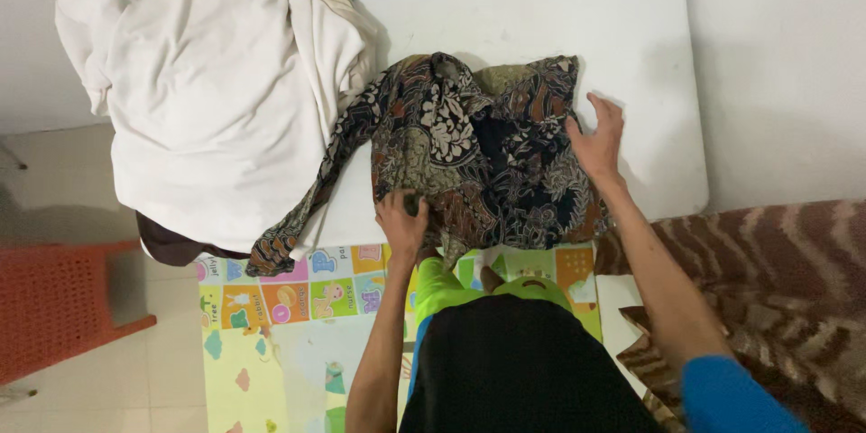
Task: The person spreads a shirt on a table, adjusts the sleeves and body, and inserts a plastic hanger through the neck opening.
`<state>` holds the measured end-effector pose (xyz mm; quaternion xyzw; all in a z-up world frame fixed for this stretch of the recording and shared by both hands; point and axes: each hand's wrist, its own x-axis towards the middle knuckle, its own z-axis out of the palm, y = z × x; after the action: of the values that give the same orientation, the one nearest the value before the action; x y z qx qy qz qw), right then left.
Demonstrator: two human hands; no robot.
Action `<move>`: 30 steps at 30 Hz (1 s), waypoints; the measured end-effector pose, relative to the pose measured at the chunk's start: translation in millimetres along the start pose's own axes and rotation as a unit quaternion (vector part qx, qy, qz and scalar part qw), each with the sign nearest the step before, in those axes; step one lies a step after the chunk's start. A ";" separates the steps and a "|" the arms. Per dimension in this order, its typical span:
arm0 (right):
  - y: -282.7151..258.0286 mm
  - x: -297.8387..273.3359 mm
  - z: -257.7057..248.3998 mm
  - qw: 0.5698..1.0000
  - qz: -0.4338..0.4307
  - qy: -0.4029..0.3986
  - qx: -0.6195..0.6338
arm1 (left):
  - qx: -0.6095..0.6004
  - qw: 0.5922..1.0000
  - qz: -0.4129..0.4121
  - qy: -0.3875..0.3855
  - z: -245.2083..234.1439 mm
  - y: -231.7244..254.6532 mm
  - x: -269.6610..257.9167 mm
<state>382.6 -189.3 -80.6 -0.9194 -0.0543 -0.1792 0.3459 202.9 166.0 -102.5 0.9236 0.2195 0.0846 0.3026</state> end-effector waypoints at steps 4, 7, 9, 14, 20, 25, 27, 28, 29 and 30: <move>-40.1 -11.3 16.4 0.997 -0.002 -0.080 0.010 | -0.038 0.992 0.120 -0.021 7.1 30.7 -8.4; -44.6 -22.0 24.4 0.984 -0.006 -0.172 -0.050 | -0.027 0.983 0.163 -0.081 15.9 49.4 -1.7; -35.9 -15.8 18.3 0.978 0.072 -0.190 -0.039 | 0.023 0.980 0.126 -0.152 18.2 48.8 0.8; 0.7 33.8 -37.5 0.968 0.165 -0.013 0.189 | 0.036 0.984 0.138 -0.105 31.5 20.5 -5.9; 50.5 57.5 -84.7 0.931 0.182 0.122 0.291 | 0.017 0.985 0.151 -0.079 38.0 10.7 -15.6; 48.9 6.0 -45.1 0.930 0.271 0.043 0.246 | 0.001 0.993 0.095 -0.065 36.1 36.8 -4.9; 47.0 -11.6 -27.6 0.905 0.318 0.021 0.283 | 0.002 0.996 0.046 -0.080 32.8 52.8 6.2; 45.4 -16.8 -19.6 0.860 0.380 0.015 0.342 | -0.016 0.996 0.057 -0.071 30.3 59.7 11.8; 44.4 -23.4 -13.5 0.919 0.306 0.055 0.243 | -0.034 0.995 0.068 -0.062 28.3 66.3 17.8; 37.3 -29.5 -5.0 0.960 0.225 0.092 0.140 | -0.052 0.994 0.078 -0.053 28.0 73.4 24.6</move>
<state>362.0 -220.0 -111.0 -0.8297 0.1611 -0.1708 0.5064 258.9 109.7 -80.7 0.9243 0.1254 0.0700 0.3537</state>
